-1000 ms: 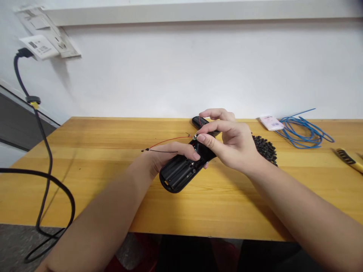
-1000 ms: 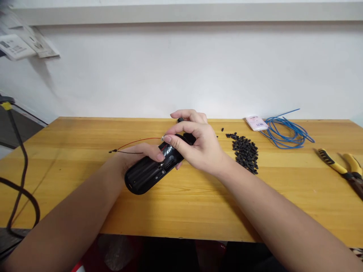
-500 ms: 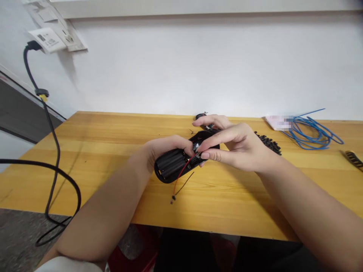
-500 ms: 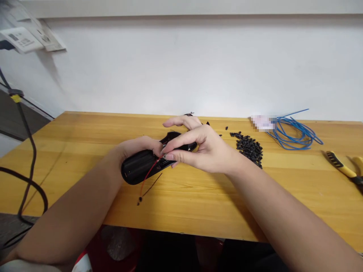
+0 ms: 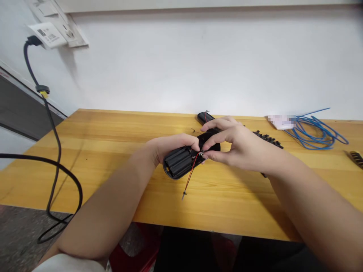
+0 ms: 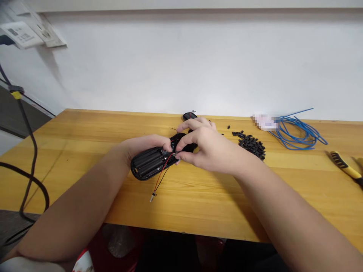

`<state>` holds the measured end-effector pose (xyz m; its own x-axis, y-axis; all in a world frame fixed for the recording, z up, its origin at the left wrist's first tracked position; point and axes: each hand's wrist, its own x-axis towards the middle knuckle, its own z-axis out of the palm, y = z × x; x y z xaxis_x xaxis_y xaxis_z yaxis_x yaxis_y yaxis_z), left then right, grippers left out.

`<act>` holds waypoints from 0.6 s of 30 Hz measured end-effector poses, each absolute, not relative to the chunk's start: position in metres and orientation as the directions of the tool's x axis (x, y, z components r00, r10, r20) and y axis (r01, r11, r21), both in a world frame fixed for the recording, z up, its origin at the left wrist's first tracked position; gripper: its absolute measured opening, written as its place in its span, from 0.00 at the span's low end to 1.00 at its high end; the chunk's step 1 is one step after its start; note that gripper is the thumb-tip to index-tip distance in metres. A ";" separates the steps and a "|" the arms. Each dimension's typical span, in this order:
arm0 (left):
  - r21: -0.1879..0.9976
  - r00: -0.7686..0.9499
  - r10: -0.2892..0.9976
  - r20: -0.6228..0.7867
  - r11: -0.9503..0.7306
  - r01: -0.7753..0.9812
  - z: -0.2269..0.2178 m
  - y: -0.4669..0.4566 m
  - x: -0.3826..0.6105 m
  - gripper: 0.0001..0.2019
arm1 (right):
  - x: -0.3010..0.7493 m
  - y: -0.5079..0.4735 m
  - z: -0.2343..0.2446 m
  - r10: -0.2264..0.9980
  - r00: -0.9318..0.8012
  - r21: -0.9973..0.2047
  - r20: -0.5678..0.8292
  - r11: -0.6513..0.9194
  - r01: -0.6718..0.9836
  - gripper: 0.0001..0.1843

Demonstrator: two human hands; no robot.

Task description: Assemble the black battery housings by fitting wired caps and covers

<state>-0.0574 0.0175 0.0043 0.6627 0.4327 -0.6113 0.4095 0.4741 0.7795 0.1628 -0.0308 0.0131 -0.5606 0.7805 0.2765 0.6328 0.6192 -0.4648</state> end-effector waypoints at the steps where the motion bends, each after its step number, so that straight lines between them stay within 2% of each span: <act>1: 0.771 0.662 0.423 -0.619 0.489 0.409 0.003 0.018 -0.057 0.10 | 0.162 -0.032 0.014 0.789 -0.560 -0.442 0.252 0.609 0.659 0.05; 7: 0.741 0.649 0.400 -0.647 0.529 0.413 0.002 0.017 -0.055 0.08 | 0.158 -0.036 0.015 0.830 -0.534 -0.415 0.164 0.549 0.725 0.04; 14: 0.719 0.569 0.453 -0.686 0.544 0.433 0.005 0.015 -0.061 0.13 | 0.164 -0.033 0.013 0.742 -0.589 -0.601 0.320 0.640 0.478 0.04; 18: 0.709 0.582 0.422 -0.695 0.539 0.456 0.005 0.013 -0.062 0.13 | 0.163 -0.035 0.018 0.685 -0.653 -0.538 0.323 0.700 0.469 0.05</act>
